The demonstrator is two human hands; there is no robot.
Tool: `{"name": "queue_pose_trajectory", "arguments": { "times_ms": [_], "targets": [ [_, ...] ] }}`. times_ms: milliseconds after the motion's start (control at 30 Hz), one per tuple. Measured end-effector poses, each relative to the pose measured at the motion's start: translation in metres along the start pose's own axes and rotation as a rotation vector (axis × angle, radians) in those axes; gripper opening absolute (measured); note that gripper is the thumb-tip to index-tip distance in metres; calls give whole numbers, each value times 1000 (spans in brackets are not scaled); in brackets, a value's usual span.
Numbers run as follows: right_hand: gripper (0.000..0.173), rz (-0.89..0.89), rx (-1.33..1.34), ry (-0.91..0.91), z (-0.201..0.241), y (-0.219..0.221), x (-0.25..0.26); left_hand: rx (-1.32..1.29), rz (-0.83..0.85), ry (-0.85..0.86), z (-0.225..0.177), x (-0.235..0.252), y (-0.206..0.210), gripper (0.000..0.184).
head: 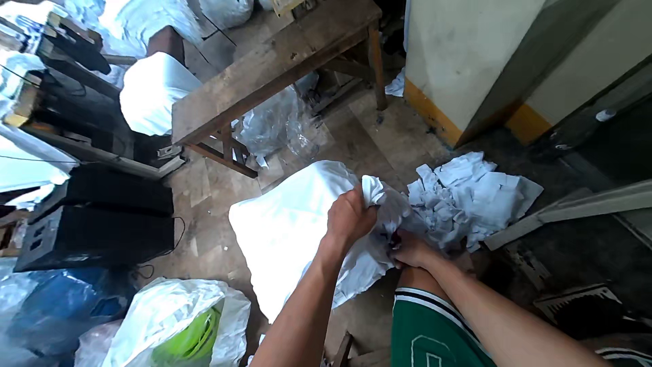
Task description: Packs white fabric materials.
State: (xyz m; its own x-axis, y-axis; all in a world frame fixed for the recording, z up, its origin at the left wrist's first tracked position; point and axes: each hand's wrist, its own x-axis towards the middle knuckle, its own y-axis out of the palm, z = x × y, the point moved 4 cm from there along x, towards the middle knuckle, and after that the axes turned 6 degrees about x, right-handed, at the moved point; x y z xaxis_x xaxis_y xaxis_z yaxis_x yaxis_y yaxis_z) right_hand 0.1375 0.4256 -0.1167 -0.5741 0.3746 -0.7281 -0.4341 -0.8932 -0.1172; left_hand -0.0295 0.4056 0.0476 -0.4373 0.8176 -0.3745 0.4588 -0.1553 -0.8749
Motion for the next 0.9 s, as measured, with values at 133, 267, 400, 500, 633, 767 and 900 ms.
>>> {"name": "queue_pose_trajectory", "arguments": {
  "times_ms": [133,267,400,500,633,767,900],
  "targets": [
    [42,-24,-243,34,3,-1,14,-27,37,15,5,2,15,32],
    [47,-52,-24,-33,19,-41,-6,-8,38,53,5,2,13,36],
    [16,32,800,-295,73,-68,-47,203,95,81,-17,-11,36,77],
    [20,-51,865,-313,80,-59,-49,135,16,8,-13,-3,22,42],
    [45,-99,281,-80,16,-26,-14,5,-43,-35,3,-1,-7,36],
    [43,-10,-198,-18,-5,3,12,-3,-8,-40,4,1,1,35],
    [49,-83,-291,-18,4,-31,5,-22,18,-33,10,4,12,34]
  ]
}}
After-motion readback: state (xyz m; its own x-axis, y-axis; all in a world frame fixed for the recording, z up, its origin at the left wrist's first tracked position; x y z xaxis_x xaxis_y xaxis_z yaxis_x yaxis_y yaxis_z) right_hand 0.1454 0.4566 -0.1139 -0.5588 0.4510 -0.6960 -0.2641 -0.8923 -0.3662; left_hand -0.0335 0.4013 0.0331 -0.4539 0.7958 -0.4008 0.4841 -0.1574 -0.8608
